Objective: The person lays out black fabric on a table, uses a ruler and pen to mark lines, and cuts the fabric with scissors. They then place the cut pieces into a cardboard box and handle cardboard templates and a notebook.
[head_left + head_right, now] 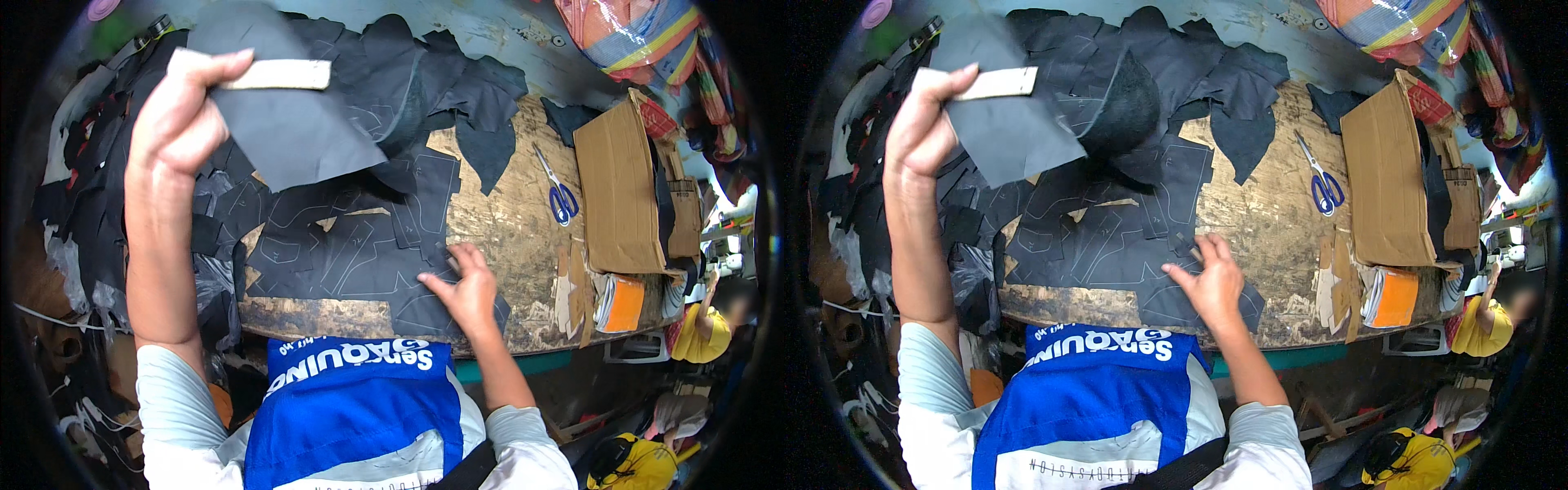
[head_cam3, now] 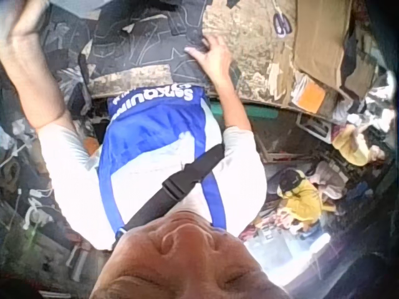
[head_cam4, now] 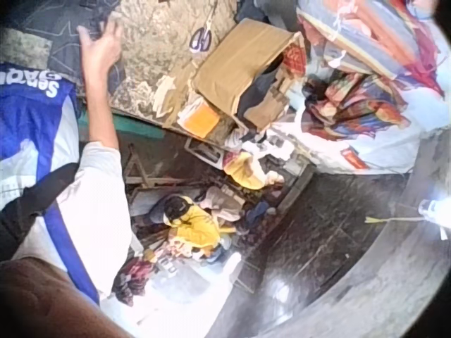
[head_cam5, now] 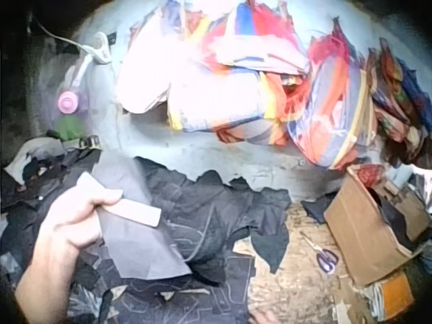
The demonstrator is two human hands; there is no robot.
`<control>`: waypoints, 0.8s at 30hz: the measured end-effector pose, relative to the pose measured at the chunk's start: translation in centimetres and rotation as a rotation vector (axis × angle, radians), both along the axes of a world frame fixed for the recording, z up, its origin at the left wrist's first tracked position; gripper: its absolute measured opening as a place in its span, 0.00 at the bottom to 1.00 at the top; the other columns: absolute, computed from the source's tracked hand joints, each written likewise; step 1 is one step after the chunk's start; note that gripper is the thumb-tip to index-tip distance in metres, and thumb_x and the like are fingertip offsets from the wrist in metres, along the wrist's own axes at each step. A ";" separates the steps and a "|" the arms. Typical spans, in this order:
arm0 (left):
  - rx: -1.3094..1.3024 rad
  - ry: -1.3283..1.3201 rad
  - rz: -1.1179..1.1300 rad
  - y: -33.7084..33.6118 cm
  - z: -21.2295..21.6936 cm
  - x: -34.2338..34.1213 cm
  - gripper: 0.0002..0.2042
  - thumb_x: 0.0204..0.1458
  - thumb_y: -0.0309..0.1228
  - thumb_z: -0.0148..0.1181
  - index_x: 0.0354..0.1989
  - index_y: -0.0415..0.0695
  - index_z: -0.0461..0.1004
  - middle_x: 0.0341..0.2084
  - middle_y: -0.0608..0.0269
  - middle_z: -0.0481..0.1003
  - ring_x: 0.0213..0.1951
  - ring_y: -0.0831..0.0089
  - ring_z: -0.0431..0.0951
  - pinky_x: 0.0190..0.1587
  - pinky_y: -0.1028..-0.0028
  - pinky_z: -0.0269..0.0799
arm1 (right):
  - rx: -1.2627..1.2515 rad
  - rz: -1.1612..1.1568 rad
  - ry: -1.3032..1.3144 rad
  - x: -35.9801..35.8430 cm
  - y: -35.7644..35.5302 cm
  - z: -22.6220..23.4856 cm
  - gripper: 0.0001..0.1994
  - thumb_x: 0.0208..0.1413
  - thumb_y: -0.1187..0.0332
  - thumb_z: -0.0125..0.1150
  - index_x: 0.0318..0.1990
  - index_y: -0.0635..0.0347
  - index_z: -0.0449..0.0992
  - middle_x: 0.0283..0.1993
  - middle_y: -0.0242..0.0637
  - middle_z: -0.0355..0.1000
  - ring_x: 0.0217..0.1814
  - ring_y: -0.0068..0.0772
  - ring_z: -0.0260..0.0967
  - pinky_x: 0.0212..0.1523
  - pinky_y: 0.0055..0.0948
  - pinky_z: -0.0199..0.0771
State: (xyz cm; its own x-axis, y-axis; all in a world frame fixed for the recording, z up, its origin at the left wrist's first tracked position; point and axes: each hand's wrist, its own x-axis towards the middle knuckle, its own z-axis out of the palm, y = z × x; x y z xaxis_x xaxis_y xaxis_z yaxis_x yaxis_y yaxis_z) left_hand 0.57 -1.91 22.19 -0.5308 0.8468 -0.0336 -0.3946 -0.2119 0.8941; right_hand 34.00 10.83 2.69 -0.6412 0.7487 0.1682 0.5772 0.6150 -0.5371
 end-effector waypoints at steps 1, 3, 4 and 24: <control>0.097 0.061 -0.073 0.6 1.0 0.6 0.06 0.50 0.20 0.54 0.34 0.29 0.71 0.32 0.52 0.74 0.34 0.65 0.77 0.43 0.69 0.74 | 0.030 -0.011 -0.037 -0.2 -0.7 -0.6 0.30 0.35 0.51 0.71 0.42 0.66 0.74 0.45 0.49 0.70 0.47 0.49 0.70 0.44 0.37 0.72; 0.144 0.041 -0.255 2.9 2.4 2.0 0.06 0.51 0.20 0.52 0.35 0.29 0.71 0.32 0.52 0.75 0.34 0.65 0.77 0.44 0.68 0.74 | -0.026 -0.064 0.005 -0.2 -0.6 -1.4 0.28 0.38 0.55 0.70 0.42 0.68 0.74 0.43 0.49 0.71 0.46 0.46 0.71 0.44 0.36 0.72; 0.090 0.099 -0.257 4.3 3.0 2.7 0.09 0.53 0.22 0.51 0.39 0.28 0.69 0.36 0.49 0.74 0.37 0.64 0.77 0.46 0.67 0.74 | -0.077 -0.080 0.109 -0.3 0.1 -1.8 0.27 0.39 0.56 0.70 0.43 0.68 0.73 0.42 0.49 0.72 0.45 0.45 0.71 0.43 0.36 0.72; -0.531 -0.310 -0.013 -3.4 -18.8 10.1 0.30 0.46 0.15 0.57 0.58 0.37 0.53 0.35 0.59 0.71 0.35 0.67 0.77 0.34 0.69 0.80 | -1.470 -0.320 1.092 6.2 6.3 -1.7 0.23 0.55 0.44 0.49 0.45 0.53 0.70 0.47 0.47 0.70 0.26 0.24 0.66 0.21 0.22 0.66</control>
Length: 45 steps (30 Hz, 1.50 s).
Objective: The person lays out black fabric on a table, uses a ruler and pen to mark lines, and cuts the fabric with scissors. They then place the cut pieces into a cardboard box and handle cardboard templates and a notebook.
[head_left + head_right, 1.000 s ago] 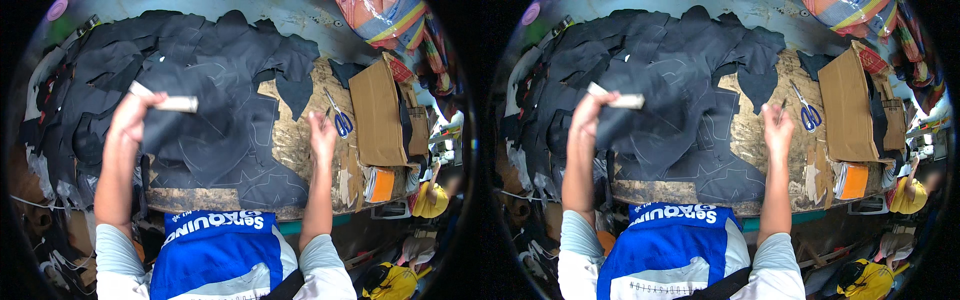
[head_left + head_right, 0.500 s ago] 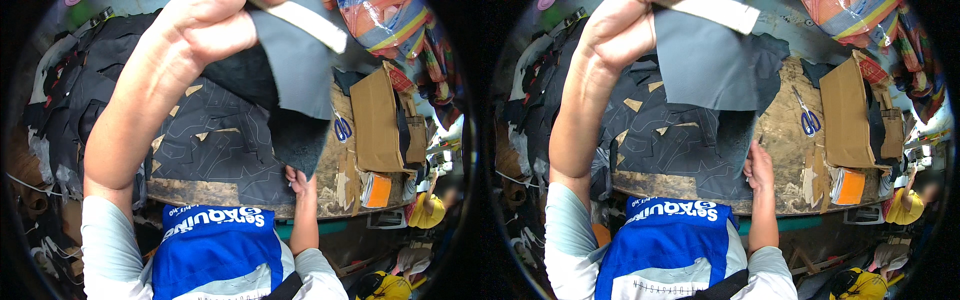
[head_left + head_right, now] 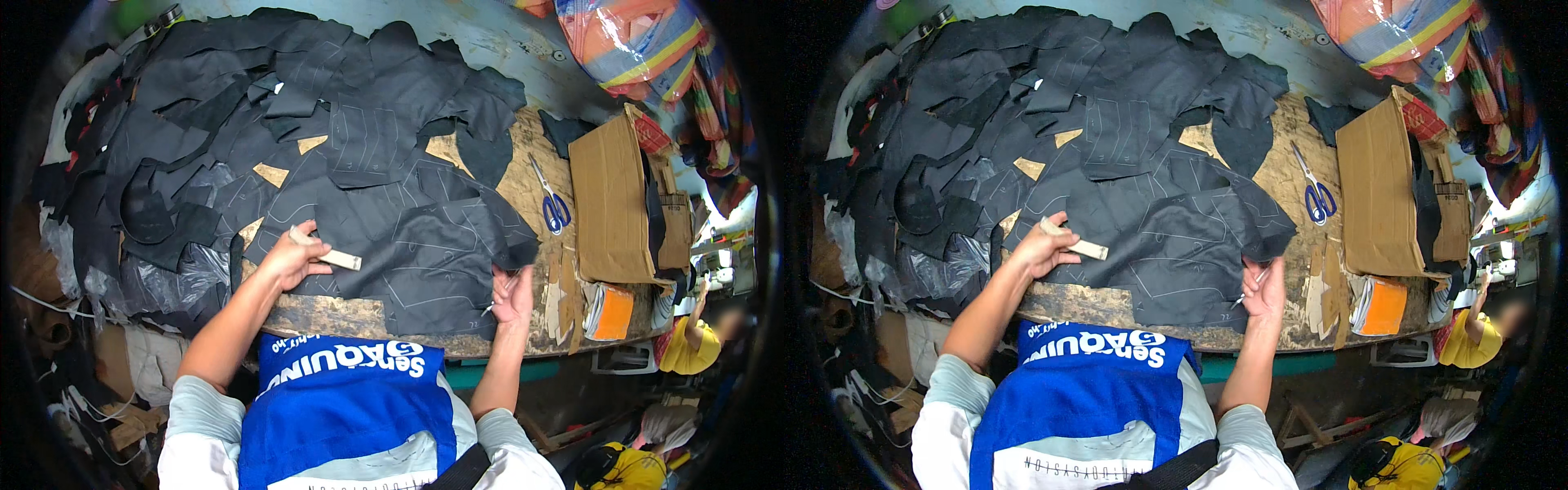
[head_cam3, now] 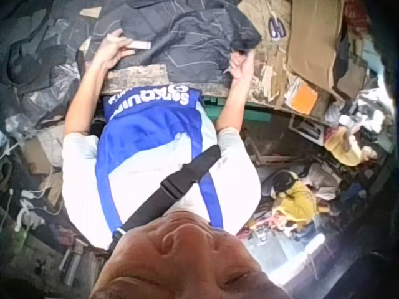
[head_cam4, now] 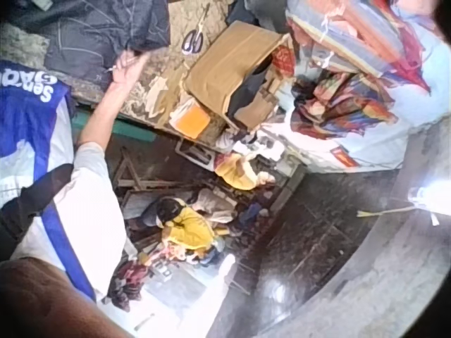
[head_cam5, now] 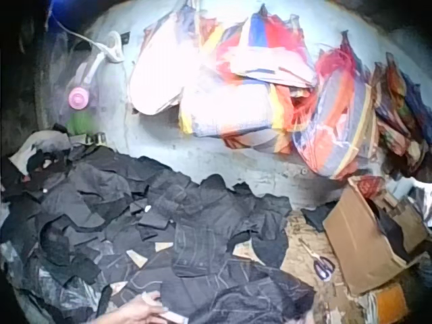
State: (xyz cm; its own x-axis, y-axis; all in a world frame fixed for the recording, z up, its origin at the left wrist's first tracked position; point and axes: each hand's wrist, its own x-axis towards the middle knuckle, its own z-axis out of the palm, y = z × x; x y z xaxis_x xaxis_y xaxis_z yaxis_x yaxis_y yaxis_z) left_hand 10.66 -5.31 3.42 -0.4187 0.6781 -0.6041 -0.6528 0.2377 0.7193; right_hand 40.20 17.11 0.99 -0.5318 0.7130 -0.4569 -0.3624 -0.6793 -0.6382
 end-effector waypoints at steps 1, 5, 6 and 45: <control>-0.024 0.053 0.050 -0.9 -1.0 0.2 0.34 0.45 0.15 0.58 0.61 0.39 0.50 0.33 0.60 0.71 0.33 0.68 0.77 0.32 0.71 0.80 | 0.036 0.128 -0.099 0.4 0.6 -0.4 0.20 0.55 0.46 0.50 0.43 0.52 0.71 0.47 0.47 0.71 0.19 0.20 0.63 0.14 0.18 0.63; 0.156 0.358 -0.092 -2.0 -2.1 -0.3 0.41 0.38 0.13 0.61 0.64 0.39 0.48 0.29 0.62 0.72 0.29 0.74 0.75 0.32 0.76 0.76 | 0.044 -0.032 -0.207 -0.4 1.9 -0.6 0.08 0.56 0.62 0.57 0.36 0.52 0.66 0.32 0.43 0.73 0.11 0.16 0.52 0.08 0.16 0.46; 0.166 0.401 -0.140 -1.8 -2.0 -0.5 0.41 0.36 0.12 0.60 0.63 0.39 0.49 0.28 0.61 0.73 0.29 0.75 0.75 0.34 0.78 0.72 | 0.220 -0.027 -0.148 -0.9 2.1 0.0 0.13 0.54 0.68 0.57 0.46 0.55 0.65 0.29 0.39 0.72 0.11 0.16 0.52 0.09 0.15 0.47; -0.319 1.486 -0.677 2.2 -2.0 2.8 0.47 0.12 0.60 0.70 0.53 0.61 0.69 0.65 0.54 0.46 0.67 0.53 0.36 0.54 0.28 0.25 | 0.857 0.541 -0.229 -12.1 -9.4 -1.6 0.04 0.54 0.78 0.56 0.36 0.70 0.71 0.32 0.37 0.72 0.36 0.22 0.71 0.36 0.19 0.74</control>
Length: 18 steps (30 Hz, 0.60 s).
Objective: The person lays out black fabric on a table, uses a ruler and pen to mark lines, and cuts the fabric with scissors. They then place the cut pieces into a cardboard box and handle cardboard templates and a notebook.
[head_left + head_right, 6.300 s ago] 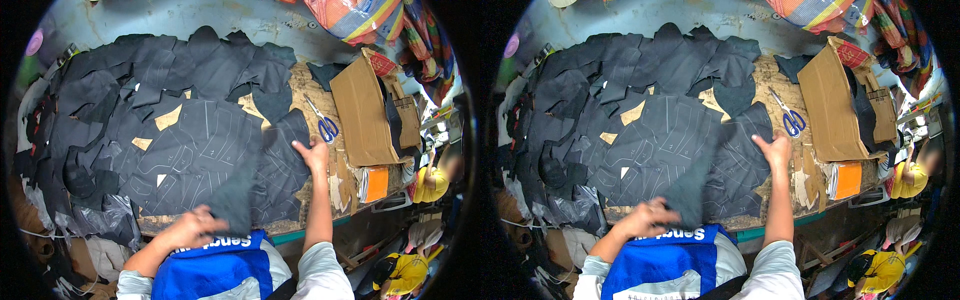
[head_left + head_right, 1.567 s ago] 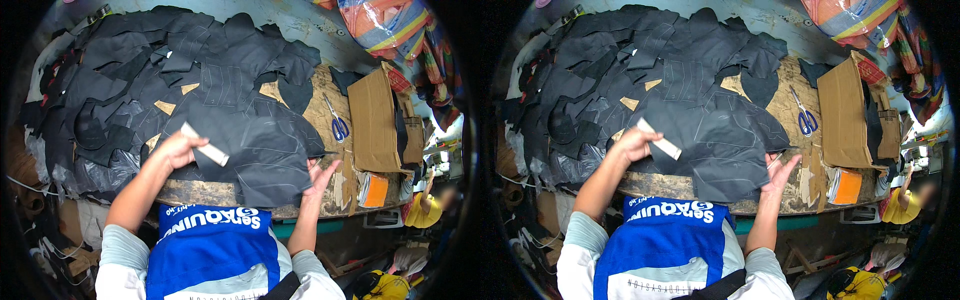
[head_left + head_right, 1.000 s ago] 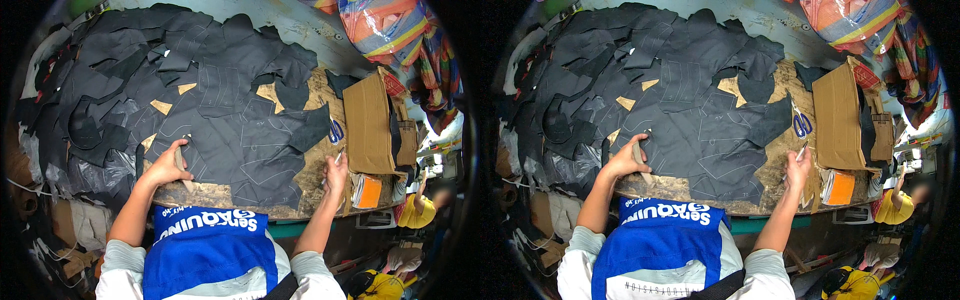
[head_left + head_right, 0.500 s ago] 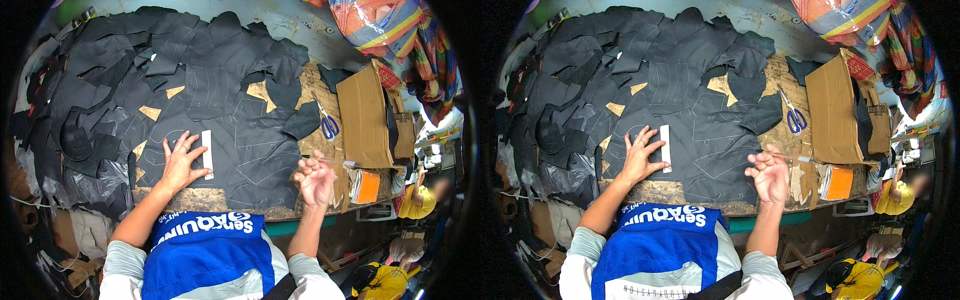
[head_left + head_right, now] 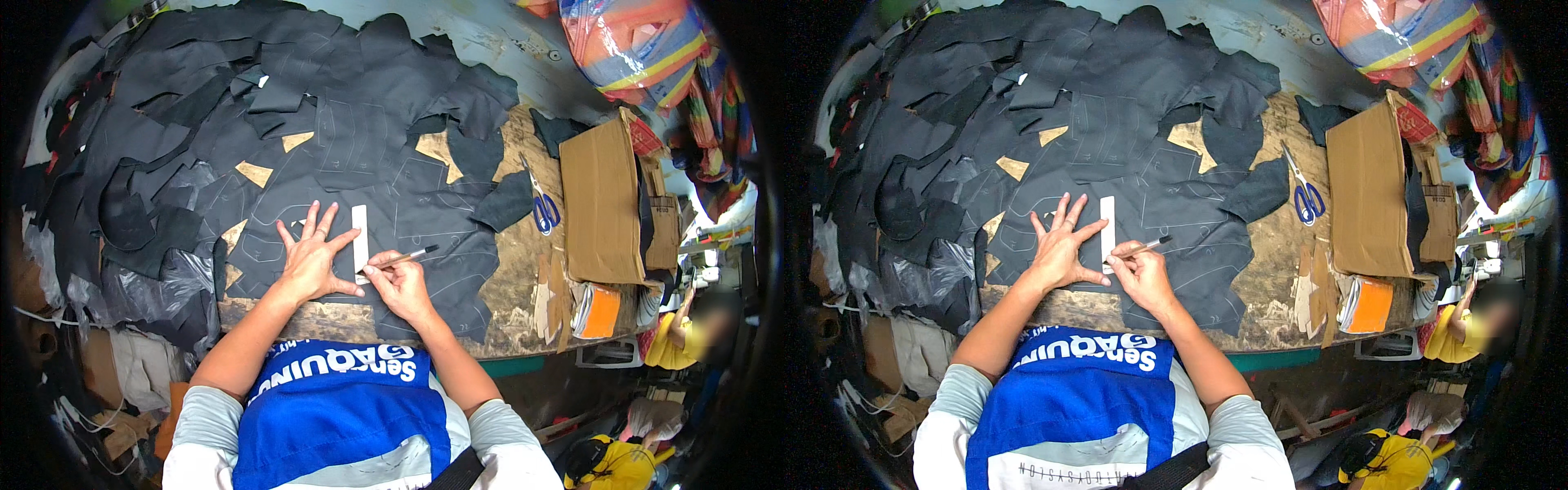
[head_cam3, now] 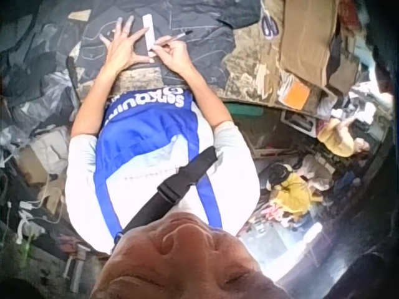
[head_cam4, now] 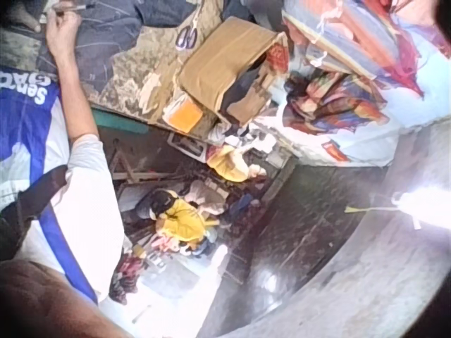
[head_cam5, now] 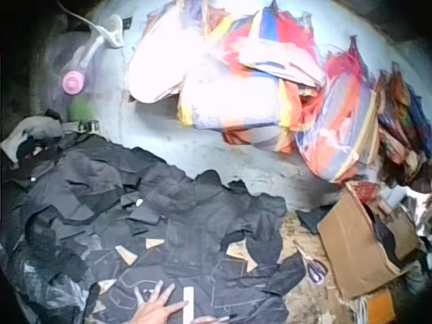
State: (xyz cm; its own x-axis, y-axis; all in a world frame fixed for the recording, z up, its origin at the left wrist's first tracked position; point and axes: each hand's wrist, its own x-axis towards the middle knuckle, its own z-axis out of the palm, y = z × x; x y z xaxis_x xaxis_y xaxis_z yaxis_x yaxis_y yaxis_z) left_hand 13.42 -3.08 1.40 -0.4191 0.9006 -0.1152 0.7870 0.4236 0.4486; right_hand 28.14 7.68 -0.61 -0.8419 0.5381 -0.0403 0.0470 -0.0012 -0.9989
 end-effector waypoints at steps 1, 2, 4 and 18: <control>-0.014 -0.006 -0.015 0.0 0.1 -0.1 0.49 0.10 0.60 0.70 0.54 0.61 0.68 0.65 0.53 0.45 0.67 0.53 0.35 0.54 0.28 0.24 | 0.089 -0.003 0.035 -0.1 0.0 0.1 0.04 0.52 0.77 0.57 0.33 0.71 0.72 0.32 0.38 0.72 0.34 0.25 0.72 0.34 0.22 0.74; -0.027 -0.003 -0.033 -0.1 0.2 -0.2 0.51 0.08 0.59 0.71 0.55 0.61 0.68 0.65 0.53 0.45 0.67 0.52 0.34 0.54 0.28 0.24 | 0.161 0.005 0.050 0.0 0.0 0.3 0.05 0.51 0.76 0.59 0.30 0.71 0.73 0.32 0.38 0.72 0.33 0.28 0.73 0.32 0.24 0.75; -0.032 -0.024 -0.025 0.0 0.3 -0.2 0.50 0.08 0.58 0.72 0.55 0.61 0.68 0.65 0.53 0.45 0.67 0.52 0.34 0.54 0.27 0.24 | 0.367 0.089 0.018 0.3 0.1 0.9 0.04 0.50 0.76 0.59 0.30 0.70 0.74 0.31 0.39 0.72 0.31 0.32 0.73 0.30 0.27 0.74; 0.012 -0.026 0.050 0.1 -0.7 0.4 0.37 0.37 0.53 0.65 0.60 0.65 0.59 0.65 0.54 0.47 0.67 0.53 0.36 0.54 0.27 0.25 | 0.689 -0.035 0.062 -7.5 4.5 0.4 0.05 0.47 0.76 0.61 0.27 0.71 0.76 0.31 0.43 0.74 0.25 0.34 0.72 0.26 0.26 0.71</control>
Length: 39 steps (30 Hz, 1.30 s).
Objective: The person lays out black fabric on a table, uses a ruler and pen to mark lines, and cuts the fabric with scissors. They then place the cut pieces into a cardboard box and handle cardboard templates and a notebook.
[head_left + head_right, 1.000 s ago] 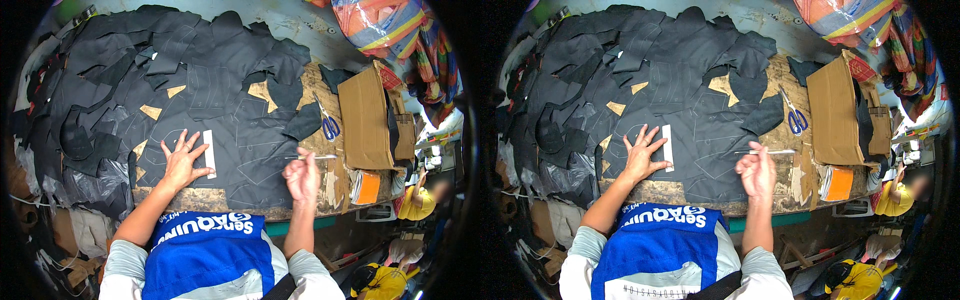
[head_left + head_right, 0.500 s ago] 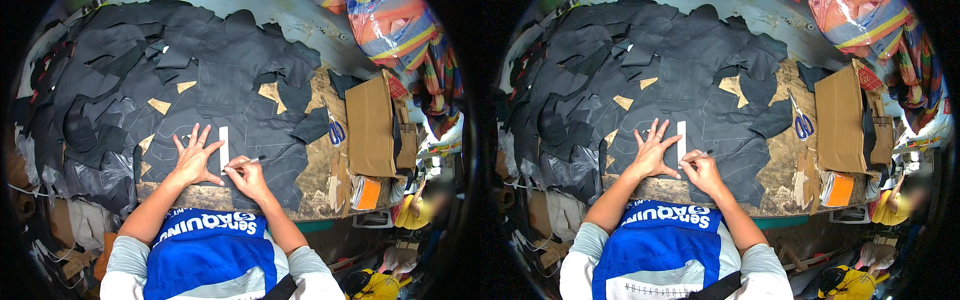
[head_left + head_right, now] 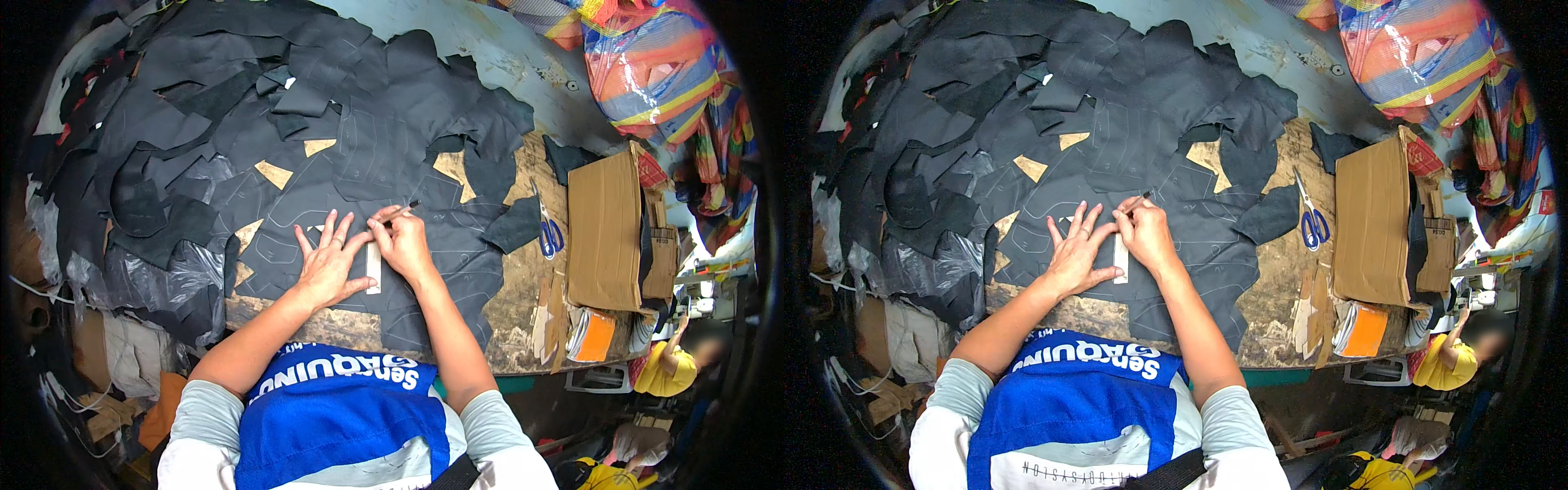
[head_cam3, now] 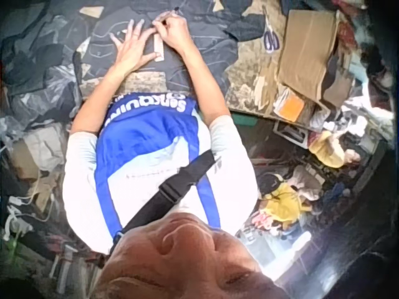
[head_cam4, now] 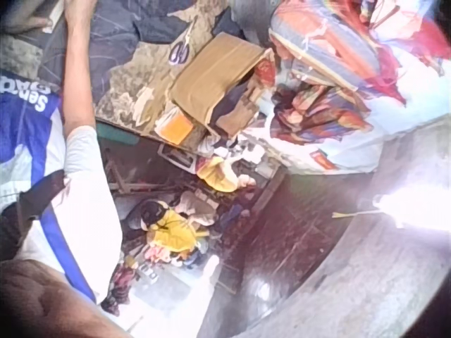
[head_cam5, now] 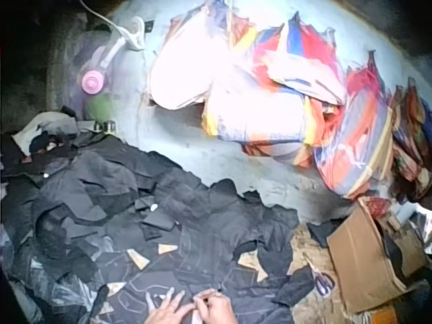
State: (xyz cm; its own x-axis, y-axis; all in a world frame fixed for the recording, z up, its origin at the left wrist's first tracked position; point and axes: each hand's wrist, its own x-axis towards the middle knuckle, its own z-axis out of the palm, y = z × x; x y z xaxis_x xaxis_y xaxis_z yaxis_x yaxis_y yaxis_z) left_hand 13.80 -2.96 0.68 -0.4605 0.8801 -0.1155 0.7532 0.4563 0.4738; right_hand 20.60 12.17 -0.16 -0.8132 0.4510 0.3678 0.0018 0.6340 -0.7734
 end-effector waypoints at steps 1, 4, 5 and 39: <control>0.014 0.009 -0.009 -0.1 0.0 0.1 0.36 0.37 0.53 0.64 0.59 0.66 0.60 0.65 0.53 0.45 0.67 0.54 0.36 0.54 0.28 0.25 | -0.039 -0.022 -0.027 -0.4 0.2 0.0 0.05 0.47 0.76 0.61 0.27 0.71 0.76 0.31 0.44 0.74 0.25 0.35 0.72 0.26 0.26 0.71; -0.010 0.038 -0.030 -0.2 0.2 0.1 0.35 0.37 0.54 0.64 0.58 0.66 0.63 0.65 0.53 0.44 0.67 0.54 0.36 0.54 0.28 0.25 | -0.040 -0.067 -0.022 -1.1 0.2 0.0 0.05 0.47 0.76 0.60 0.26 0.70 0.75 0.28 0.45 0.74 0.25 0.35 0.72 0.25 0.28 0.70; -0.003 0.031 -0.024 -0.2 0.2 0.2 0.34 0.37 0.54 0.64 0.57 0.66 0.65 0.66 0.53 0.44 0.67 0.54 0.36 0.54 0.28 0.25 | -0.006 -0.066 -0.009 -1.2 0.1 0.1 0.05 0.47 0.76 0.60 0.25 0.70 0.74 0.28 0.45 0.73 0.25 0.37 0.72 0.25 0.29 0.70; 0.032 -0.014 0.027 0.0 0.2 0.1 0.33 0.32 0.52 0.68 0.53 0.65 0.70 0.65 0.55 0.46 0.68 0.57 0.36 0.56 0.30 0.24 | -0.015 -0.201 -0.073 9.4 -7.2 0.4 0.03 0.48 0.75 0.60 0.28 0.65 0.73 0.28 0.44 0.72 0.33 0.41 0.73 0.32 0.30 0.72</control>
